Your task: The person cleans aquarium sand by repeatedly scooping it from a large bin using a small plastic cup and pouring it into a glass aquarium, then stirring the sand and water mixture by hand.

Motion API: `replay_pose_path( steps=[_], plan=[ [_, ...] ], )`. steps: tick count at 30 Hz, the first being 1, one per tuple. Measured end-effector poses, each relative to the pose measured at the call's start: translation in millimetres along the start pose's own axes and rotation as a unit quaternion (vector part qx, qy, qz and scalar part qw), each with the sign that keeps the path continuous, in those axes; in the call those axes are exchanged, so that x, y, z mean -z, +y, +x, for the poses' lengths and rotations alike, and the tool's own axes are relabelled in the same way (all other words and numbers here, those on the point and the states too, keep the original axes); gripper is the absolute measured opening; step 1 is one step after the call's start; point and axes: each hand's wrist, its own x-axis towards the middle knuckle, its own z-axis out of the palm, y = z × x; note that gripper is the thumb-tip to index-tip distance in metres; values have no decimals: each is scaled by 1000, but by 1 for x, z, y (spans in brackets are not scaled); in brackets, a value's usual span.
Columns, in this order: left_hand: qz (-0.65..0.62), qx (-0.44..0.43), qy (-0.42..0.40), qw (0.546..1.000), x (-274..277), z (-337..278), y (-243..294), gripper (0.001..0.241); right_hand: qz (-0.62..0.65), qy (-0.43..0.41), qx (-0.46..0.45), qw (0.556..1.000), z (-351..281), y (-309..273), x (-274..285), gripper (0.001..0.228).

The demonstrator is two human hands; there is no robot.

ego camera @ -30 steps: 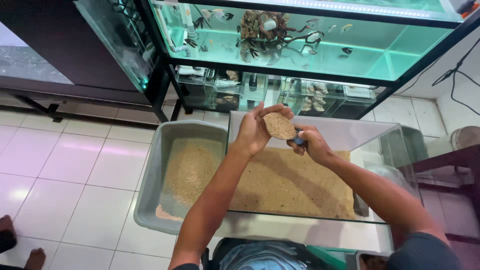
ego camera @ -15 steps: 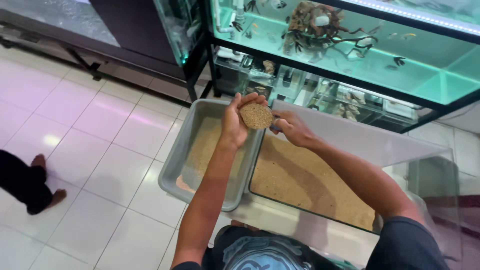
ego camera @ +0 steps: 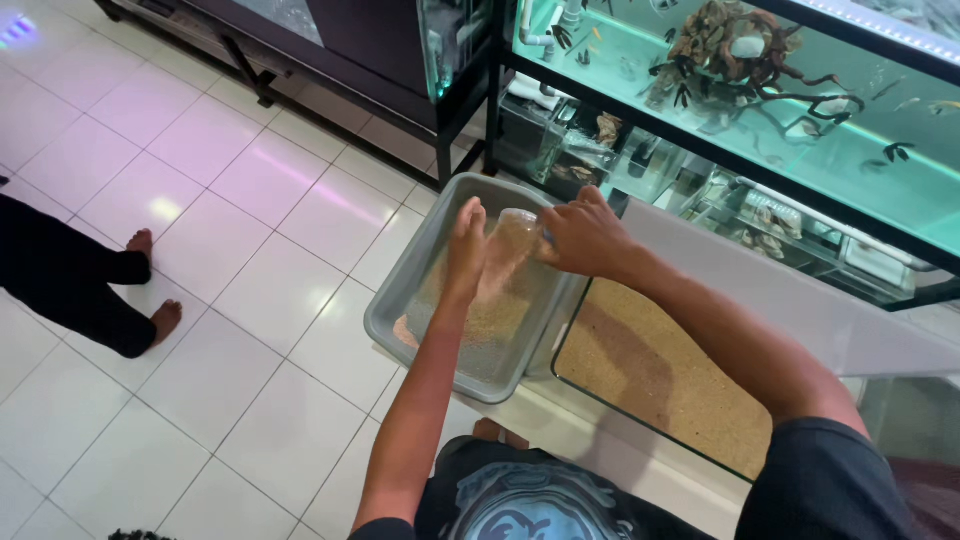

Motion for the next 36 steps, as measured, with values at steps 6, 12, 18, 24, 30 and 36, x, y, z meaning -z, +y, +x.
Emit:
replay_pose_path(
  steps=[6, 12, 18, 24, 30, 36],
  plan=[
    [69, 6, -3, 998, 3, -14, 0, 72, -264, 156, 160, 938, 5, 14, -37, 39],
    [-5, 19, -4, 1000, -13, -17, 14, 70, -272, 189, 174, 927, 0, 8, -32, 44],
    [-174, 5, -61, 983, -33, 12, -7, 49, 34, 97, 19, 995, -33, 12, -4, 45],
    [-187, -18, -180, 966, -83, -16, 29, 48, 303, 27, -172, 937, -95, 26, 19, 40],
    [-70, -8, -299, 952, -142, -36, 20, 42, 297, 23, -253, 921, -164, 49, 28, 37],
    [65, -39, -353, 933, -174, -37, 2, 32, 308, -9, -312, 899, -219, 61, 2, 35]
  ],
)
